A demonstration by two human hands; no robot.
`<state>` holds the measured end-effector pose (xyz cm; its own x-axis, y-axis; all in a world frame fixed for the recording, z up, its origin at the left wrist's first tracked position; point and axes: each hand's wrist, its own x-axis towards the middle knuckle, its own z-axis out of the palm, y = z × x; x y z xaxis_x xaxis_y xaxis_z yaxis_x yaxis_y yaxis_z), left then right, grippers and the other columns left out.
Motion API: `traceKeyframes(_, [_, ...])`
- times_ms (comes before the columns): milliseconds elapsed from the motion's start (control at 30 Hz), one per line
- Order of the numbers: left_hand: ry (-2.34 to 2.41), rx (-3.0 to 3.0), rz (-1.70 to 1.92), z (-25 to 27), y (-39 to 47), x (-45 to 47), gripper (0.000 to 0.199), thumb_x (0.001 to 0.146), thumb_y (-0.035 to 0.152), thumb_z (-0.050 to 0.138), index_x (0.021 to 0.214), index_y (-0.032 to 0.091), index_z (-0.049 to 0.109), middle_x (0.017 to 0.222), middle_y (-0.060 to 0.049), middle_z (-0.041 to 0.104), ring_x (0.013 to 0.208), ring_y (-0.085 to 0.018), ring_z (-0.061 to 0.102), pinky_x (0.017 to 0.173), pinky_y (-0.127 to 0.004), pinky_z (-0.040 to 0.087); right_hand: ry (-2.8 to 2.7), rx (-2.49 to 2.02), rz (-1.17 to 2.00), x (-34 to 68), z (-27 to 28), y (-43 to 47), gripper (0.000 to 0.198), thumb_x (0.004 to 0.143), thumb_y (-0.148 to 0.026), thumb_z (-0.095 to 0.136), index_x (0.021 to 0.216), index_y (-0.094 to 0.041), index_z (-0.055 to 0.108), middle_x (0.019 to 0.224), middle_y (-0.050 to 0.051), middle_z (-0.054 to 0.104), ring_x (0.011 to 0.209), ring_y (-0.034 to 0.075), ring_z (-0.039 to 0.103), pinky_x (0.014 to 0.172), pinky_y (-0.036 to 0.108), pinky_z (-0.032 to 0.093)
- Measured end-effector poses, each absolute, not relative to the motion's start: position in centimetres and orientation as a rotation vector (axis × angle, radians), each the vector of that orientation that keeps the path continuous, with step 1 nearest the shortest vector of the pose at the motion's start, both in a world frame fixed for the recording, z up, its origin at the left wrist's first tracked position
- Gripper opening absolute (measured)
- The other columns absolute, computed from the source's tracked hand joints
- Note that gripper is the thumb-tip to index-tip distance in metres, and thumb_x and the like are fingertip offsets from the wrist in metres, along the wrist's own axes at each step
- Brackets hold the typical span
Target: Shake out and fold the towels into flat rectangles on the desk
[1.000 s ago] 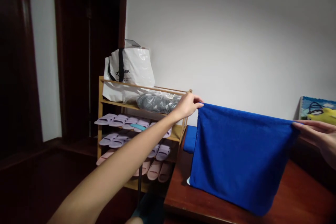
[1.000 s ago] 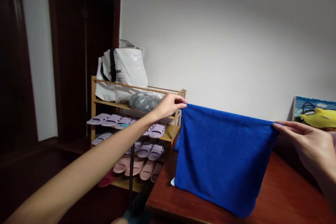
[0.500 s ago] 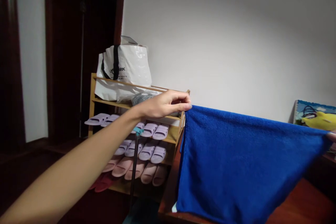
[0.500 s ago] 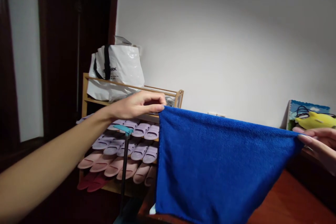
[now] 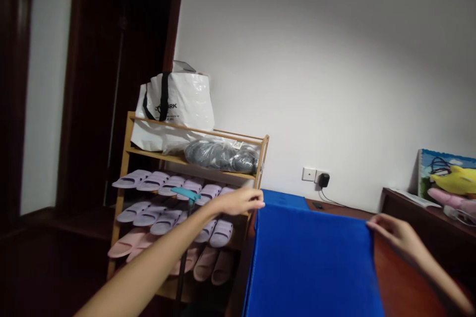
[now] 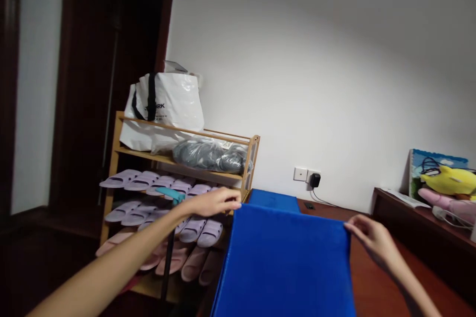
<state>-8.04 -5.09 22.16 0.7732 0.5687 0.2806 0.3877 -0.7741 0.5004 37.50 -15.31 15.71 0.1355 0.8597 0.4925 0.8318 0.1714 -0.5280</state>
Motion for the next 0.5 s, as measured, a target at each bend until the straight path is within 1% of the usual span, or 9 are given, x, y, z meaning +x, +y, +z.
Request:
traceKeyframes(67, [0.806, 2.596, 0.587, 19.1, -2.6, -7.1, 0.020, 0.085, 0.033, 0.050, 0.072, 0.020, 0.057, 0.069, 0.002, 0.058, 0.066, -0.016, 0.051, 0.063, -0.022, 0.034, -1.671, -1.723, -0.017, 37.5, 11.8, -11.7, 0.044, 0.075, -0.063, 0.046, 0.072, -0.022, 0.061, 0.070, 0.004, 0.065, 0.068, 0.019, 0.060, 0.062, 0.027, 0.046])
traceKeyframes(167, [0.955, 2.642, 0.527, 14.5, 0.6, -5.8, 0.016, 0.085, 0.028, 0.050, 0.074, 0.019, 0.056, 0.070, 0.000, 0.059, 0.069, -0.018, 0.055, 0.063, -0.024, 0.036, -1.655, -1.767, -0.056, 37.0, 6.4, -7.4, 0.040, 0.074, -0.059, 0.045, 0.066, -0.022, 0.056, 0.063, 0.004, 0.062, 0.063, 0.021, 0.059, 0.058, 0.030, 0.044])
traceKeyframes(300, [1.146, 2.670, 0.425, 9.6, 3.2, -4.4, 0.010, 0.084, 0.023, 0.052, 0.077, 0.018, 0.057, 0.076, -0.005, 0.062, 0.074, -0.023, 0.060, 0.067, -0.029, 0.041, -1.642, -1.802, -0.076, 35.8, 1.2, -4.1, 0.032, 0.076, -0.052, 0.042, 0.063, -0.025, 0.054, 0.064, 0.003, 0.061, 0.061, 0.023, 0.059, 0.054, 0.033, 0.042])
traceKeyframes(367, [1.209, 2.677, 0.406, 7.9, 3.8, -3.7, 0.007, 0.083, 0.021, 0.052, 0.082, 0.017, 0.058, 0.086, -0.010, 0.063, 0.082, -0.027, 0.062, 0.072, -0.034, 0.043, -1.646, -1.798, -0.098, 35.8, -0.1, -2.7, 0.030, 0.076, -0.051, 0.042, 0.063, -0.025, 0.053, 0.070, 0.004, 0.061, 0.069, 0.024, 0.060, 0.058, 0.035, 0.044])
traceKeyframes(433, [1.249, 2.664, 0.423, 6.6, 4.5, -3.2, 0.011, 0.085, 0.018, 0.050, 0.089, 0.015, 0.059, 0.101, -0.014, 0.062, 0.092, -0.030, 0.061, 0.079, -0.038, 0.043, -1.656, -1.782, -0.123, 36.0, -0.9, -1.4, 0.032, 0.076, -0.052, 0.041, 0.065, -0.025, 0.053, 0.078, 0.006, 0.061, 0.078, 0.026, 0.060, 0.067, 0.037, 0.047])
traceKeyframes(500, [1.258, 2.625, 0.437, 5.4, 5.2, -2.8, 0.016, 0.085, 0.018, 0.049, 0.096, 0.015, 0.060, 0.110, -0.015, 0.060, 0.100, -0.030, 0.059, 0.085, -0.039, 0.042, -1.679, -1.765, -0.117, 36.2, -1.8, -0.1, 0.034, 0.079, -0.053, 0.038, 0.072, -0.025, 0.055, 0.083, 0.006, 0.062, 0.083, 0.026, 0.060, 0.075, 0.038, 0.047])
